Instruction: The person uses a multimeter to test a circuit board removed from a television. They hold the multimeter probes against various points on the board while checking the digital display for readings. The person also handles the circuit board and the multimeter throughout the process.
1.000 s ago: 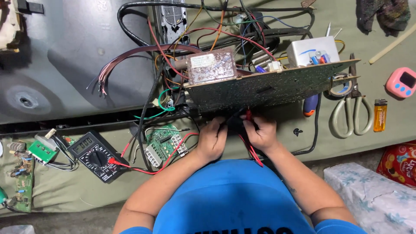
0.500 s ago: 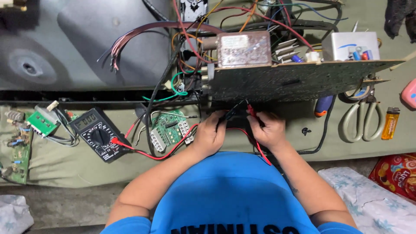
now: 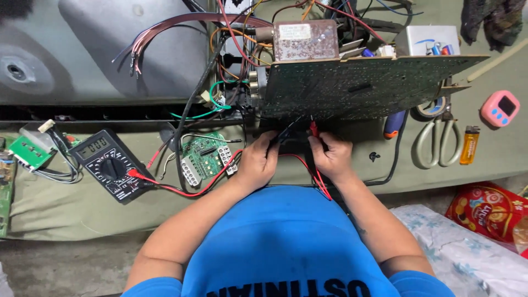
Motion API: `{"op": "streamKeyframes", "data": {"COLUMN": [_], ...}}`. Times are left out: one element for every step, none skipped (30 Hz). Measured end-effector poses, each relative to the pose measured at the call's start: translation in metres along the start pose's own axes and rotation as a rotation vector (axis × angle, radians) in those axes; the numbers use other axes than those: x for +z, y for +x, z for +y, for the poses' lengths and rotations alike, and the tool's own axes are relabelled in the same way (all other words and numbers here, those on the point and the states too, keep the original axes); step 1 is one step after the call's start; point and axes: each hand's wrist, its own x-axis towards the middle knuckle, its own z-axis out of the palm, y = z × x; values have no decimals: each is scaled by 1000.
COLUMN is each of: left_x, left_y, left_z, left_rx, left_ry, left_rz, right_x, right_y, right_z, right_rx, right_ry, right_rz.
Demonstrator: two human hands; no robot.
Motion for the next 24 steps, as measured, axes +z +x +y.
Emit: {"op": "streamKeyframes", "data": {"left_x": [0,0,-1,-1,0,-1,-1,0,0,0,-2,1,1,2,1,-1,-2,-1,-1,-1,0,0,0,1], "left_y": [0,1,1,1,0,1,1,1,0,0,0,-1,-2,-3,-1,0,1,2,2,2,4,5,5,4], "left_z": [0,0,-1,-2,-2,-4,-4,-5,-5,-4,-5,-6,-7,-8,-5,-2,1,1,0,0,1,3,4,1], "left_rx": [0,0,0,3,2,0,-3,-5,-7,-8,-5,-4,-4,-4,-2,-4,-7,-7,1,10,10,18,27,27], "left_ry": [-4,-8,-16,-9,-3,-13,-9,-5,-15,-7,6,0,15,30,30,29,27,27,33,39,40,40,39,41], "left_rz": [0,1,-1,-5,-10,-14,-30,-45,-52,-51,-47,-52,-51,-51,-53,-54,-54,-55,-48,-42,-41,-34,-28,-29], "right_x": [0,0,0,1,0,1,1,0,0,0,2,1,2,3,3,3,3,4,5,5,5,5,5,5], "right_y": [0,1,-5,-10,-17,-14,-12,-10,-6,-1,5,-5,-15,-25,-26,-27,-28,-29,-30,-32,-28,-25,-23,-22], "right_z": [0,-1,8,16,25,21,18,15,8,1,-6,9,24,38,39,40,41,44,46,47,43,39,34,35], "right_rx": [-5,-11,-9,-4,5,10,5,1,8,13,14,17,23,28,29,33,37,38,34,29,29,41,54,55], "right_ry": [-20,-40,-48,-4,39,29,40,51,41,61,85,78,86,94,93,88,83,83,80,78,80,96,112,114], "right_rz": [1,1,1,4,6,5,16,27,27,29,34,37,45,54,56,59,59,59,60,61,60,77,96,97]}}
